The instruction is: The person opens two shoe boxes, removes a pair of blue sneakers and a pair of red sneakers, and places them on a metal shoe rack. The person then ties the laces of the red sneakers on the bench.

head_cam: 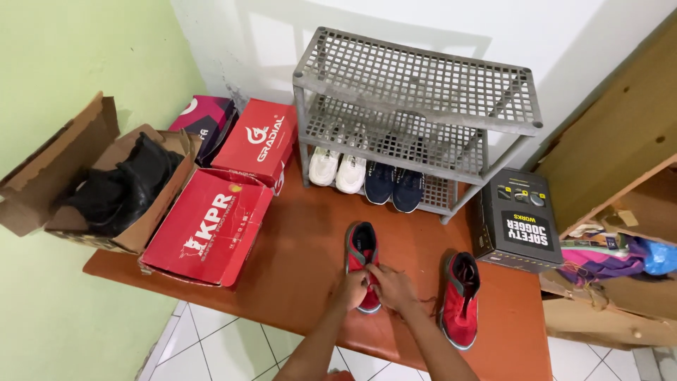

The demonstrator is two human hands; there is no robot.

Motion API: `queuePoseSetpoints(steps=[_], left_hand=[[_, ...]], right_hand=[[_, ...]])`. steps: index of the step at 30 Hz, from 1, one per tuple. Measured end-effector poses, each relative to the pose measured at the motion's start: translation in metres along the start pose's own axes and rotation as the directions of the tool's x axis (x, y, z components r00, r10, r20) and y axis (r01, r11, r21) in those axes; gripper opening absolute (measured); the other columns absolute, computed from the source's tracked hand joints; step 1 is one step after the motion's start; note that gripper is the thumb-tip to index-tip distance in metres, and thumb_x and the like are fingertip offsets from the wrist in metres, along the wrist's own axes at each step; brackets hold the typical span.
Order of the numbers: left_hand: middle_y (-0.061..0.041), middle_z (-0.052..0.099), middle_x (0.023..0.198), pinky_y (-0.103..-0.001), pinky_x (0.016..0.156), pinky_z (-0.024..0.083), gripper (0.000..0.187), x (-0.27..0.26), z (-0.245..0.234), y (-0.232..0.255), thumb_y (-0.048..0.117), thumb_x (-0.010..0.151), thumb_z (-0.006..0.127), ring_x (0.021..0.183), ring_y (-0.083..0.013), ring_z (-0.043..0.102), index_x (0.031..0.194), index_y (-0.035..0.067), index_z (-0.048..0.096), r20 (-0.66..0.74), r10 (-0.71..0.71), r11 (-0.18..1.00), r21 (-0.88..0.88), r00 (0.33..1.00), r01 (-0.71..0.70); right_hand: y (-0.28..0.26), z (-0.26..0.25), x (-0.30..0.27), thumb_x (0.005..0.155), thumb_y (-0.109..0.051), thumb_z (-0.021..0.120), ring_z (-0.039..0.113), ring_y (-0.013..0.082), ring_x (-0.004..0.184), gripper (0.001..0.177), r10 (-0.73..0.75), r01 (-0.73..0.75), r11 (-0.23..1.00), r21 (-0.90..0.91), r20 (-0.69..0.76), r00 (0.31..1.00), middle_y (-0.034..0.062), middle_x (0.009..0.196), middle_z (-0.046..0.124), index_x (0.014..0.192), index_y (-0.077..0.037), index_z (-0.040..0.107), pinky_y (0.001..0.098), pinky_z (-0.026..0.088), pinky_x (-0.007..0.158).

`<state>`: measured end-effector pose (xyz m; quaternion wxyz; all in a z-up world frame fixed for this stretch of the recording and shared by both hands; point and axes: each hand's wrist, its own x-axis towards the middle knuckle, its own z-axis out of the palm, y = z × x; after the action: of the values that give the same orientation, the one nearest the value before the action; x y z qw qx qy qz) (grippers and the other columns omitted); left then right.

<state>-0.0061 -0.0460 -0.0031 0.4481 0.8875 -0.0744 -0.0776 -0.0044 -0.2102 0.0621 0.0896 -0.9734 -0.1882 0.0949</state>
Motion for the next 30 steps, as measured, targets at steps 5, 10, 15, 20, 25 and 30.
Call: queuePoseSetpoints(steps=[5, 10, 15, 20, 25, 30], left_hand=[[-0.004, 0.076, 0.09, -0.036, 0.082, 0.059, 0.006, -0.028, -0.054, 0.066, 0.026, 0.092, 0.063, 0.092, -0.0225, 0.075, 0.09, 0.024, 0.068, 0.0, -0.072, 0.994, 0.079, 0.997, 0.072], [-0.004, 0.074, 0.1, -0.041, 0.084, 0.058, 0.006, -0.025, -0.047, 0.049, 0.029, 0.097, 0.057, 0.097, -0.0251, 0.074, 0.096, 0.024, 0.061, 0.05, -0.064, 0.985, 0.166, 0.997, 0.055], [-0.008, 0.064, 0.11, -0.046, 0.091, 0.056, 0.008, 0.002, 0.006, -0.04, 0.027, 0.101, 0.043, 0.107, -0.0315, 0.069, 0.105, 0.025, 0.049, -0.09, -0.012, 0.986, 0.166, 0.996, 0.026], [-0.005, 0.061, 0.09, -0.046, 0.081, 0.051, 0.007, 0.002, -0.01, -0.044, 0.021, 0.096, 0.042, 0.087, -0.0308, 0.065, 0.092, 0.02, 0.048, -0.352, 0.016, 1.0, 0.005, 0.936, -0.015], [-0.005, 0.065, 0.086, -0.041, 0.076, 0.047, 0.009, 0.0, -0.019, -0.037, 0.016, 0.09, 0.049, 0.08, -0.0264, 0.063, 0.085, 0.014, 0.056, -0.36, 0.086, 0.971, -0.177, 0.929, -0.158], [-0.004, 0.067, 0.083, -0.039, 0.073, 0.047, 0.018, -0.015, -0.04, -0.002, 0.025, 0.095, 0.047, 0.078, -0.0217, 0.063, 0.085, 0.017, 0.059, -0.155, -0.137, 0.952, -0.295, 0.978, 0.087]], right_hand=[[0.013, 0.003, 0.004, 0.092, -0.033, 0.067, 0.068, 0.0323, 0.119, 0.051, -0.005, 0.006, 1.0, -0.008, 0.026, 1.0, 0.0081, 0.133, 0.063, 0.137, -0.026, 0.046, 0.0495, 0.06, 0.092], [0.018, 0.015, 0.005, 0.092, -0.034, 0.067, 0.066, 0.0294, 0.122, 0.049, 0.02, -0.021, 1.0, 0.022, 0.058, 0.998, 0.0055, 0.137, 0.06, 0.134, -0.025, 0.043, 0.0483, 0.059, 0.093], [0.001, 0.007, 0.002, 0.095, -0.034, 0.065, 0.069, 0.0343, 0.114, 0.052, 0.046, -0.046, 0.999, -0.006, 0.044, 0.998, 0.0062, 0.141, 0.055, 0.142, -0.026, 0.042, 0.05, 0.061, 0.09], [0.001, 0.025, 0.001, 0.092, -0.019, 0.059, 0.068, 0.0374, 0.099, 0.044, 0.001, 0.009, 0.989, 0.146, -0.067, 0.998, 0.0052, 0.125, 0.054, 0.134, -0.027, 0.049, 0.0541, 0.059, 0.076], [-0.011, 0.034, -0.001, 0.082, -0.011, 0.06, 0.066, 0.033, 0.101, 0.046, 0.022, 0.052, 0.962, 0.268, -0.263, 0.965, 0.0039, 0.124, 0.053, 0.128, -0.017, 0.061, 0.0513, 0.059, 0.069], [-0.023, 0.037, -0.003, 0.095, -0.037, 0.06, 0.071, 0.0236, 0.097, 0.027, 0.214, -0.135, 0.937, 0.322, -0.223, 0.951, -0.0046, 0.115, 0.072, 0.113, -0.024, 0.075, 0.0434, 0.057, 0.074]])
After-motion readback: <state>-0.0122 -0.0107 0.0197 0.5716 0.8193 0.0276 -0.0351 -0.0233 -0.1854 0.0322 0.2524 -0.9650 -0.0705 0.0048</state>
